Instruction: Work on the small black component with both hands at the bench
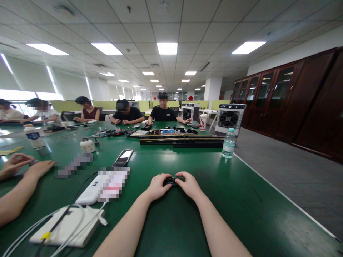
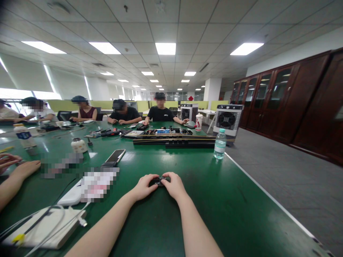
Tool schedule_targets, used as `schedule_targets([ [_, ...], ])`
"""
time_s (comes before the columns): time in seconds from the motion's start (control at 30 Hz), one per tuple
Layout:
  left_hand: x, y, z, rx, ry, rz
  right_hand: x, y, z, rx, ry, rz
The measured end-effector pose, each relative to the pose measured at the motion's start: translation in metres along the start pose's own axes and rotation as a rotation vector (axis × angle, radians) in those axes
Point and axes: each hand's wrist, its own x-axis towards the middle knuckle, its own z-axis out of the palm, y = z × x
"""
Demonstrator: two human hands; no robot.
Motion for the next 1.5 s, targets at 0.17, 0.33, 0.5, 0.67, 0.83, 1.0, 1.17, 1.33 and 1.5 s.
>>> schedule_targets([
  [0.17,-0.001,0.003,-0.002,0.004,-0.007,-0.001,0.004,0.005,0.001,0.122,0.043,0.03],
  [0.33,-0.001,0.004,-0.003,0.008,-0.007,-0.005,0.008,0.014,0.003,0.221,0.108,0.053],
  [0.5,-0.001,0.003,-0.002,0.002,-0.008,-0.004,0.01,0.017,0.005,0.311,0.159,0.088],
  [0.67,0.0,0.001,-0.001,-0.004,-0.007,0.001,0.01,0.017,0.005,0.333,0.172,0.12],
  [0.83,-0.001,0.002,-0.002,-0.001,-0.01,-0.009,0.009,0.017,0.001,0.244,0.183,0.149],
  [1.0,-0.001,0.002,-0.002,-0.006,-0.012,-0.01,0.007,0.016,-0.001,0.164,0.182,0.182],
  [1.17,-0.001,0.001,-0.002,-0.006,-0.014,-0.01,0.006,0.014,-0.004,0.082,0.207,0.233],
  [1.33,-0.001,0.002,-0.002,-0.003,-0.018,-0.013,0.005,0.01,-0.007,0.049,0.221,0.268],
  [1.5,-0.001,0.002,-0.003,-0.006,-0.016,-0.007,0.005,0.01,-0.007,0.035,0.222,0.27],
])
